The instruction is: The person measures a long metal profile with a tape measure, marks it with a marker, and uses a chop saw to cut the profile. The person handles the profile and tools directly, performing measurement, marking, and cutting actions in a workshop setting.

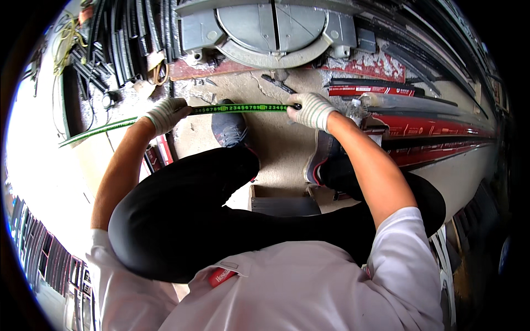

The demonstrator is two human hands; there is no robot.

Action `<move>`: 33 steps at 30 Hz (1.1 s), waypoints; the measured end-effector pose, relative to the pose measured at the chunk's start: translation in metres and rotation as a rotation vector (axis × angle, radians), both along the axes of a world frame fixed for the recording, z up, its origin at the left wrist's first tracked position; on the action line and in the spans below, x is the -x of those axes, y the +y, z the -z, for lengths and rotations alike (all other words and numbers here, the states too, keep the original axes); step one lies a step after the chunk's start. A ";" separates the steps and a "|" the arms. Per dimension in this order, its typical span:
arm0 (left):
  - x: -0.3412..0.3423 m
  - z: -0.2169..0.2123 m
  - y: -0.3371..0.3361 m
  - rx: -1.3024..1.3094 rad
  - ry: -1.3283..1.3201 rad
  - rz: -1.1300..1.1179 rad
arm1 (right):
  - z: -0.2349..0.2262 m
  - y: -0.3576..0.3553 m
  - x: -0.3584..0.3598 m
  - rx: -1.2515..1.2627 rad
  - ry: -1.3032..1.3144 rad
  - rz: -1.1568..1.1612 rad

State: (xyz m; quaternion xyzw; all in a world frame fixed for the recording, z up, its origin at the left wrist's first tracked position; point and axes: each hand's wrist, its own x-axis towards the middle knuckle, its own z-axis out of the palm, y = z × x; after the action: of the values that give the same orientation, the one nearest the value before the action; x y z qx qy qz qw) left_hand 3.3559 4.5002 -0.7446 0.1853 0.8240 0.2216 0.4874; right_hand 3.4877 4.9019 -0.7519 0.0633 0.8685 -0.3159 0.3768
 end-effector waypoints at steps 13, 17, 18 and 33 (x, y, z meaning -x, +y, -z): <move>-0.009 0.086 -0.030 -0.001 0.030 -0.116 | 0.074 -0.023 0.012 -0.144 0.085 -0.164; -0.005 0.096 -0.027 -0.013 0.087 -0.077 | 0.075 -0.024 0.009 -0.237 0.105 -0.214; -0.004 0.096 -0.030 -0.007 0.073 -0.066 | 0.075 -0.027 0.007 -0.245 0.131 -0.207; -0.002 0.082 -0.030 -0.061 0.353 -0.068 | -0.078 0.213 -0.015 -0.487 -0.038 -0.124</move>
State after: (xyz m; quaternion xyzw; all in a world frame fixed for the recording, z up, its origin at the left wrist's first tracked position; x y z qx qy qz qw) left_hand 3.3580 4.4699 -0.8265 0.2082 0.8955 0.2270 0.3214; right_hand 3.5030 5.1153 -0.6737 0.1047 0.9139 -0.0722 0.3855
